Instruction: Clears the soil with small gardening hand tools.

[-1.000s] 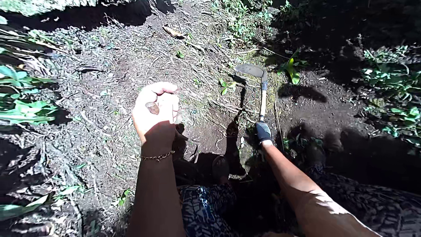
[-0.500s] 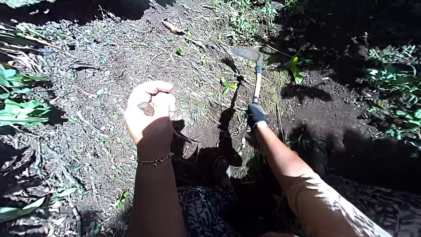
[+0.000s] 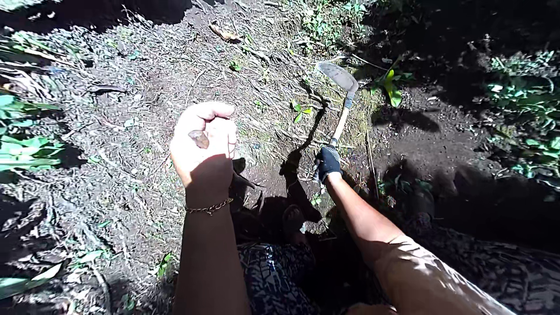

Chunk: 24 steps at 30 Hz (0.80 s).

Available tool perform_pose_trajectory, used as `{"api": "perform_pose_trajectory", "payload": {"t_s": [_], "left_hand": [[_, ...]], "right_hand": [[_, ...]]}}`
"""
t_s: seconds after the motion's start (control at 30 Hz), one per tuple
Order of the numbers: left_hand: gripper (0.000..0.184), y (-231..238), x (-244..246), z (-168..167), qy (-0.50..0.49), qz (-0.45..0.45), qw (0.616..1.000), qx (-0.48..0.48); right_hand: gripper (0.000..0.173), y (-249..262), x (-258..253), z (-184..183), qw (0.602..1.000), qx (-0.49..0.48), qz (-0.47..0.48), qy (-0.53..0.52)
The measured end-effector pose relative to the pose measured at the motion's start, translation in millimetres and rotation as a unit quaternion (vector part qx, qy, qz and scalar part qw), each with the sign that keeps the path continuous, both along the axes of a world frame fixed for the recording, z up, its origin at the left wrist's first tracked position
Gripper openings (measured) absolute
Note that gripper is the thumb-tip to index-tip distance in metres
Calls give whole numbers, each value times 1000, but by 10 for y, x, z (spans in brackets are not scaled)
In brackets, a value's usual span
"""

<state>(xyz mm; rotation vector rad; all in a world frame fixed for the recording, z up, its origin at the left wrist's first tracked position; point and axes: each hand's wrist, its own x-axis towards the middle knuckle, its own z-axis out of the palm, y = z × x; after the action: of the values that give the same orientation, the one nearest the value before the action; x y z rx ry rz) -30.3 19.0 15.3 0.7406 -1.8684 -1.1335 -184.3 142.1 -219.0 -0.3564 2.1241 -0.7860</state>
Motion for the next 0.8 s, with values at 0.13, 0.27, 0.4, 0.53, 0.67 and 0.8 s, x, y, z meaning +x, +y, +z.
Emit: {"api": "perform_pose_trajectory", "payload": {"t_s": [0.13, 0.27, 0.4, 0.53, 0.67, 0.8], "left_hand": [[22, -3, 16, -2, -8, 7, 1000, 9], [23, -45, 58, -9, 5, 7, 1000, 5], [27, -70, 152, -19, 23, -1, 1000, 7], [28, -60, 162, -16, 28, -3, 1000, 6], [25, -100, 132, -19, 39, 11, 999, 18], [26, -113, 165, -17, 50, 12, 999, 5]], "right_hand": [[37, -78, -6, -101, 993, 65, 96, -32], [49, 112, -264, -392, 995, 45, 33, -88], [41, -71, -279, -30, 1000, 10, 25, -9], [37, -558, 134, 257, 999, -40, -4, -7], [35, -376, 274, 13, 977, 21, 205, -50], [42, -148, -15, -174, 993, -48, 7, -112]]}}
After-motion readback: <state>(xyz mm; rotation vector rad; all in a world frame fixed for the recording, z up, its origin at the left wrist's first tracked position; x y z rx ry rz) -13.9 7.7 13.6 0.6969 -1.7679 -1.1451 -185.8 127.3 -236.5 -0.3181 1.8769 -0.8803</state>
